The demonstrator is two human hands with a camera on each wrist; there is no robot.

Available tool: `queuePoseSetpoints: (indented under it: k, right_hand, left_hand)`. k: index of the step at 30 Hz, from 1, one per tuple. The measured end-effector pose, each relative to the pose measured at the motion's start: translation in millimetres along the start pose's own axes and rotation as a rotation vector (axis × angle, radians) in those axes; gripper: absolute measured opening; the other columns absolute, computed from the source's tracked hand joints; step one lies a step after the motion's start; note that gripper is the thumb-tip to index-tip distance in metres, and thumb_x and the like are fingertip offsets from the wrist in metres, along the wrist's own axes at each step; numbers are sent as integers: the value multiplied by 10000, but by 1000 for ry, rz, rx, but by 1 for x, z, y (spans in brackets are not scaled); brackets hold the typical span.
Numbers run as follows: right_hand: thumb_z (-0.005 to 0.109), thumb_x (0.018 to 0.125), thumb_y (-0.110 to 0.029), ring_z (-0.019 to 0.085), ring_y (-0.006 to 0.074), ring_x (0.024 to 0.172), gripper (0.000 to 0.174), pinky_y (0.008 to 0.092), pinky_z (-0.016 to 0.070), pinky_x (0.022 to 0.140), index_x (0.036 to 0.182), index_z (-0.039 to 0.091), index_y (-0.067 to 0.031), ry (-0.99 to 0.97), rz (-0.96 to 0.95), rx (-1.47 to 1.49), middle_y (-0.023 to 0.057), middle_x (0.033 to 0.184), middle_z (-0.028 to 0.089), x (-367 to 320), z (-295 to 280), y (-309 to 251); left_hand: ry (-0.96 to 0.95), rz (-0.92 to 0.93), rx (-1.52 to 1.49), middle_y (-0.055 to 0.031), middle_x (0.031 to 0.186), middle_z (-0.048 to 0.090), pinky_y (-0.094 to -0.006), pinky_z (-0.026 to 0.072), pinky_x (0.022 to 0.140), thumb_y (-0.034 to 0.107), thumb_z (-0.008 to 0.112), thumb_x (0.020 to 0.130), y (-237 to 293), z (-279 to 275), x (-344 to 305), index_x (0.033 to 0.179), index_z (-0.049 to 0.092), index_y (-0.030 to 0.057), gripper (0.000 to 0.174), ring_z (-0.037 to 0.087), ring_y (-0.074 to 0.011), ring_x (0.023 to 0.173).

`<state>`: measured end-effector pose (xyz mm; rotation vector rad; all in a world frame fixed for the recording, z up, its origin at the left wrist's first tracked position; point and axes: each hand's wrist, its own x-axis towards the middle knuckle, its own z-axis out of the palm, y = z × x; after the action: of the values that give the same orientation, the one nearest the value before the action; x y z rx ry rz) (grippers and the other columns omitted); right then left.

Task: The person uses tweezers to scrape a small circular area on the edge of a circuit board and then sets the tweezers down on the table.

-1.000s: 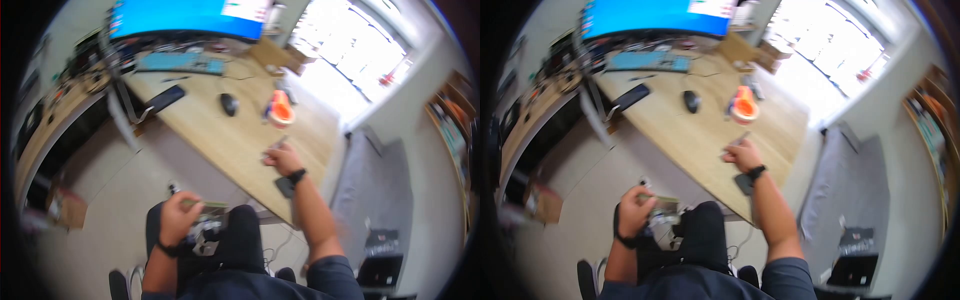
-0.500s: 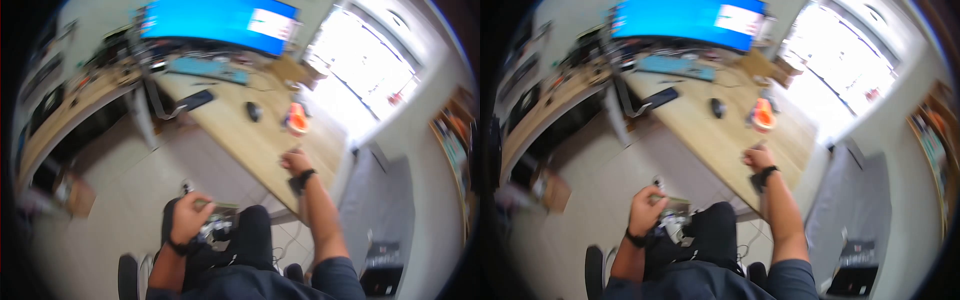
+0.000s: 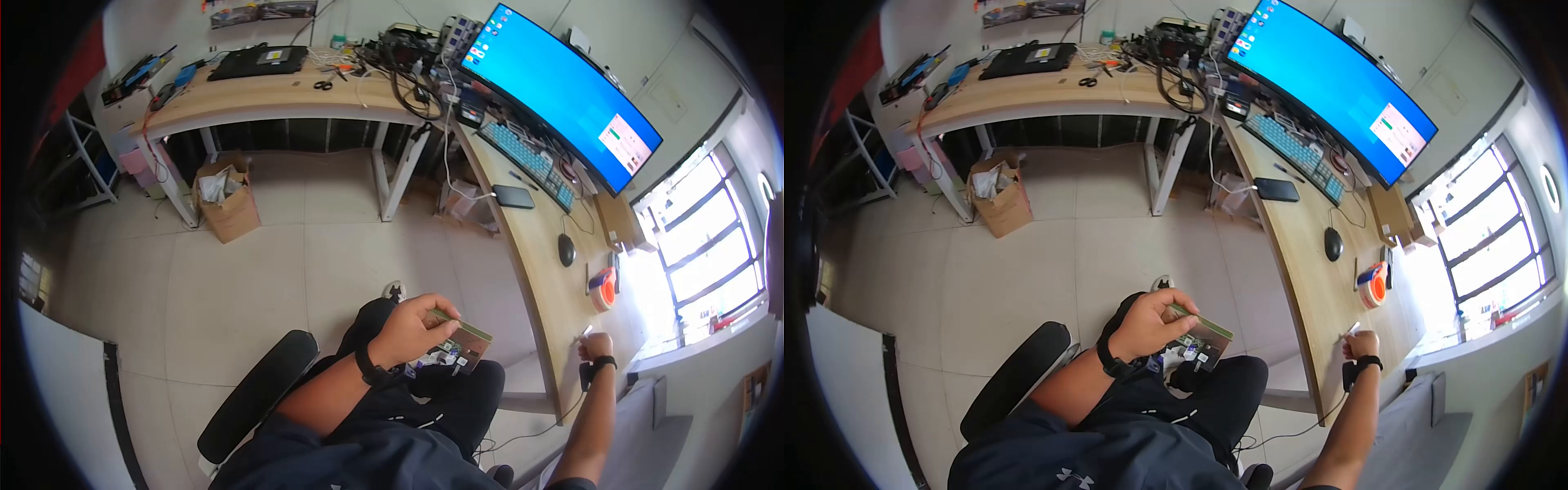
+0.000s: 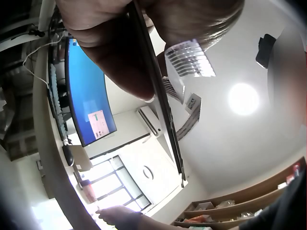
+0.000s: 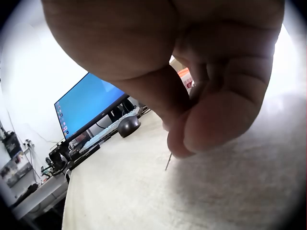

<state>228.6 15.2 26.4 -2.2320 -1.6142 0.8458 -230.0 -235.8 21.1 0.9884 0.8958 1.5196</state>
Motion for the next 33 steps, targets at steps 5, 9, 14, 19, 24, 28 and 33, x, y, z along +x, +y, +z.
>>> queuePoseSetpoints:
  k: [5, 9, 14, 19, 24, 28, 33]
  right_hand:
    - [774, 693, -274, 663, 327, 710, 360, 416, 528, 674, 820, 673, 48, 384, -328, -562, 196, 783, 675, 15, -4, 6]
    - [733, 688, -307, 649, 359, 803, 359, 423, 505, 752, 803, 688, 29, 399, -485, -290, 229, 823, 668, -59, 16, -77]
    - [723, 722, -285, 536, 180, 515, 310, 315, 421, 513, 806, 680, 10, 293, -746, -18, 89, 568, 570, -121, 64, -174]
    - [720, 757, -202, 417, 52, 462, 206, 230, 313, 440, 814, 676, -9, 71, -933, 136, -23, 525, 489, -193, 117, -281]
    - [716, 771, -170, 434, 47, 488, 184, 213, 318, 452, 837, 662, -7, -110, -1158, 243, -38, 550, 507, -206, 185, -367]
    - [715, 775, -140, 420, 44, 492, 173, 232, 315, 455, 849, 643, -1, -334, -1141, 290, -38, 544, 485, -240, 235, -417]
    - [714, 779, -125, 370, 41, 490, 181, 231, 295, 461, 881, 631, 0, -436, -1093, 194, -42, 540, 451, -241, 299, -455]
  left_hand:
    - [56, 31, 114, -15, 838, 625, -193, 463, 634, 35, 621, 866, 24, -23, -25, 996, 573, 23, 139, 596, -47, 741]
    - [163, 142, 152, -6, 786, 626, -192, 454, 594, 39, 630, 859, 43, -48, -50, 984, 588, 25, 133, 592, -40, 697]
    - [354, 198, 206, 8, 726, 610, -177, 422, 535, 34, 645, 845, 79, -83, -93, 967, 597, 37, 131, 551, -16, 609]
    - [523, 235, 203, 29, 668, 577, -170, 360, 467, 37, 651, 842, 108, -121, -142, 954, 597, 40, 125, 489, 3, 532]
    - [748, 262, 205, 43, 625, 536, -176, 325, 445, 51, 659, 838, 121, -159, -175, 947, 589, 36, 130, 450, -1, 492]
    - [870, 237, 218, 40, 563, 505, -193, 301, 408, 59, 661, 837, 118, -195, -178, 943, 582, 32, 134, 430, -18, 443]
    - [960, 150, 243, 29, 551, 517, -199, 306, 404, 40, 650, 834, 96, -250, -157, 933, 580, 27, 122, 438, -26, 440]
